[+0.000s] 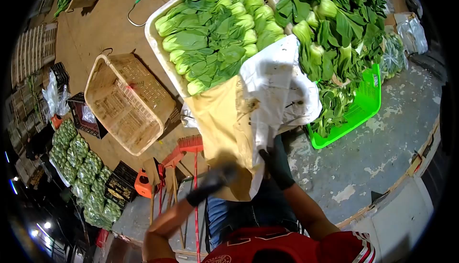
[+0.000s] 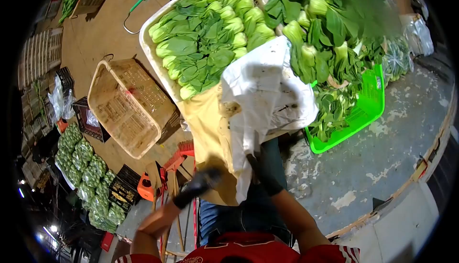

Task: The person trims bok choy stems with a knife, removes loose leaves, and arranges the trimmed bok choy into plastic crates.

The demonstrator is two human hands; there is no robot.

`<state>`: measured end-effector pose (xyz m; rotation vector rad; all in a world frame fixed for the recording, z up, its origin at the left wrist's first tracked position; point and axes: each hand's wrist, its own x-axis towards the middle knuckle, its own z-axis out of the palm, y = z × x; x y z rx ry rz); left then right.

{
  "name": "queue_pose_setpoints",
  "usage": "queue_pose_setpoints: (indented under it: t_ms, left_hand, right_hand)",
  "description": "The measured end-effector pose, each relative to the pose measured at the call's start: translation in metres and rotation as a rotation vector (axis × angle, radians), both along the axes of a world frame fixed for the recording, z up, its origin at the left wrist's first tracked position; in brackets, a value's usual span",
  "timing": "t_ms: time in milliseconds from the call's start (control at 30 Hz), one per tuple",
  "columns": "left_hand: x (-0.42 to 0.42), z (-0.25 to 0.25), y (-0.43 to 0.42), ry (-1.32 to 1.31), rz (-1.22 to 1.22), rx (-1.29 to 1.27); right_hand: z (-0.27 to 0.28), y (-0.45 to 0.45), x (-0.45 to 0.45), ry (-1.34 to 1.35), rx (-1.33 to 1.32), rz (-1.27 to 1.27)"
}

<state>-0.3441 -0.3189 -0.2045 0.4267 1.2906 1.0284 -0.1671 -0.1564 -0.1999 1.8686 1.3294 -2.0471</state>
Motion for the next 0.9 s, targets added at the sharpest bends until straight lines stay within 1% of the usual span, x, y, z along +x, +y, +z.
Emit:
queue_pose_setpoints:
  t_ms: [33,67,100,133,167,233,267,300,333,367,400,433,500,533,567,600,633,700,733,767,800,833,867,900]
  left_hand:
    - [-0.042,-0.007,0.034,0.388,-0.187,0.008]
    - [-0.084,-0.015,0.068,0.785,-0.362,-0.016]
    - [-0.100,-0.040,0.099,1.134,-0.330,0.247]
    - [-0.108,-0.068,0.112,1.286,-0.367,0.258]
    - [-0.113,-0.104,0.105,1.244,-0.397,0.232]
    - [-0.126,-0.103,0.114,1.250,-0.389,0.262]
    - [-0.138,-0.111,0.110,1.319,-0.310,0.326]
    - [-0.150,-0.113,0.103,1.320,-0.228,0.279]
    - [-0.161,-0.122,0.087,1.252,-0.288,0.250]
    - [-0.168,-0.139,0.069,1.181,-0.354,0.224]
    - [-0.167,-0.148,0.057,1.117,-0.391,0.317]
    - [-0.157,-0.140,0.052,0.974,-0.375,0.282]
    - [-0.122,-0.144,0.038,1.084,-0.217,0.427]
    - [-0.105,-0.130,0.032,0.958,-0.177,0.335]
    - [-0.085,-0.117,0.025,0.755,-0.058,0.247]
    - [-0.066,-0.119,0.013,0.547,0.002,0.297]
    - [-0.041,-0.121,0.006,0.281,-0.022,0.294]
    - [0.009,-0.125,-0.007,-0.230,-0.041,0.187]
    - [0.029,-0.069,0.015,-0.244,0.027,0.142]
    - [0.042,-0.035,0.034,-0.036,-0.164,0.251]
    - [0.079,-0.036,0.043,-0.049,-0.211,0.274]
    - [0.134,-0.064,0.034,0.270,-0.220,0.547]
    - [0.154,-0.056,0.051,0.324,-0.254,0.502]
    - [0.163,-0.042,0.068,0.317,-0.274,0.410]
  right_hand:
    - [-0.010,-0.020,0.009,0.033,0.049,-0.005]
    - [-0.008,-0.033,0.002,0.129,-0.031,-0.379]
    - [-0.001,-0.039,0.002,0.138,-0.031,-0.341]
    - [0.007,-0.036,0.006,0.156,-0.018,-0.294]
    - [0.014,-0.028,0.003,0.175,0.005,-0.248]
    - [0.042,-0.016,-0.015,0.178,-0.009,-0.424]
    - [0.053,-0.013,-0.031,0.236,0.054,-0.566]
    - [0.050,-0.017,-0.022,0.305,0.119,-0.532]
    - [0.052,-0.019,-0.013,0.305,0.159,-0.496]
    - [0.057,-0.015,-0.004,0.269,0.197,-0.458]
    - [0.063,-0.013,0.007,0.201,0.232,-0.415]
    - [0.071,-0.010,0.024,0.121,0.264,-0.369]
    - [0.086,0.006,0.063,-0.064,0.355,-0.259]
    - [0.094,0.015,0.087,-0.162,0.403,-0.200]
    - [0.098,0.028,0.109,-0.246,0.452,-0.139]
    - [0.102,0.042,0.132,-0.313,0.497,-0.081]
    - [0.105,0.056,0.153,-0.360,0.529,-0.029]
    - [0.113,0.096,0.186,-0.385,0.593,0.110]
    - [0.123,0.114,0.196,-0.364,0.598,0.197]
    - [0.150,0.130,0.184,-0.331,0.589,0.283]
    - [0.177,0.146,0.171,-0.294,0.581,0.367]
    - [0.205,0.162,0.158,-0.253,0.574,0.447]
    - [0.228,0.163,0.131,-0.231,0.578,0.520]
    - [0.253,0.166,0.105,-0.212,0.587,0.596]
